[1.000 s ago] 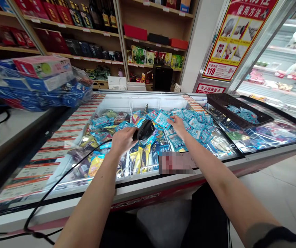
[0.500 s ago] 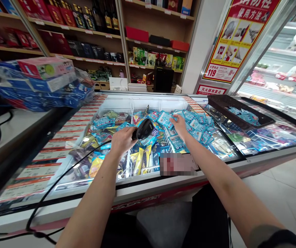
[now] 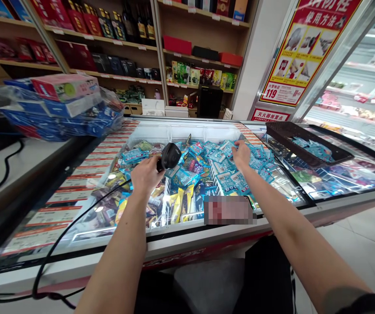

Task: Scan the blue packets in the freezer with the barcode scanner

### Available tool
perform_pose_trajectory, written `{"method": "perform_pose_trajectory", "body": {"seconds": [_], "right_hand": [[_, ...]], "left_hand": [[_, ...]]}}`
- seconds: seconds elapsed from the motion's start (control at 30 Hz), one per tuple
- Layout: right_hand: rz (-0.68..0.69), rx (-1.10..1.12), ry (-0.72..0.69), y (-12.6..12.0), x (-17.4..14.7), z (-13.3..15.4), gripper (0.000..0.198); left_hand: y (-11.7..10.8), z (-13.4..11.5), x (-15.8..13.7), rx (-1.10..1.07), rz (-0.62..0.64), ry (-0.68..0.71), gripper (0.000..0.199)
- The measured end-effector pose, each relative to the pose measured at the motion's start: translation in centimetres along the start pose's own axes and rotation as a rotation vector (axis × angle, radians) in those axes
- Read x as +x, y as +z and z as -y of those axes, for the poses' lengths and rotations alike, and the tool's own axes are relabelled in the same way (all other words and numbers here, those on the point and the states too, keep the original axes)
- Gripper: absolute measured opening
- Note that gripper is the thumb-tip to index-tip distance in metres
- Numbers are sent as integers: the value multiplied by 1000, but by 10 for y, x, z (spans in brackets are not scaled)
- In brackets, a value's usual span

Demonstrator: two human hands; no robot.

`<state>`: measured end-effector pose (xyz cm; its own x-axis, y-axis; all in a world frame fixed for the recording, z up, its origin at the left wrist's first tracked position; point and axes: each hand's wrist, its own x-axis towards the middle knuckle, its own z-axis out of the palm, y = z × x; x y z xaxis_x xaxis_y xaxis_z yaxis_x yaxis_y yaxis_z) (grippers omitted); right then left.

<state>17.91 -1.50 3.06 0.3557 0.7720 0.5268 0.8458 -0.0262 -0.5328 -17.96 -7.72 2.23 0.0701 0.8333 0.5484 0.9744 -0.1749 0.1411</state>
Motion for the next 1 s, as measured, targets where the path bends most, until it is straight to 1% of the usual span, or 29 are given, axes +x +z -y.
{"method": "perform_pose_trajectory", "body": {"seconds": [0.13,0.2,0.27,0.37,0.47,0.6,0.7,0.77,0.87,1.0], "right_hand": [[-31,-162,-27,-7,-4,-4,19],[-42,-199,-66,-9,-8,0,21],[-18,-193,-124,-8,-15,9,23],[56,-177,-240,-1,-27,31,26],[138,-174,-340,11,-42,57,27],[312,-139,-420,29,-61,86,27],[407,-70,-479,41,-72,101,28],[453,-16,-509,49,-77,109,26],[508,70,-568,59,-77,121,26],[573,183,-713,71,-74,140,36]], "left_hand": [[1,2,0,-3,-26,-40,35],[1,2,1,16,-42,-44,34],[1,3,1,26,-47,-44,34],[-1,8,-1,16,-46,-54,33],[-3,16,-3,-9,-50,-91,33],[-7,26,-5,35,-78,-162,35],[-10,37,-7,80,-70,-134,37],[-14,46,-10,101,-40,-109,38],[-21,58,-17,128,-9,-115,40],[-28,66,-25,131,-36,-140,43]]}}
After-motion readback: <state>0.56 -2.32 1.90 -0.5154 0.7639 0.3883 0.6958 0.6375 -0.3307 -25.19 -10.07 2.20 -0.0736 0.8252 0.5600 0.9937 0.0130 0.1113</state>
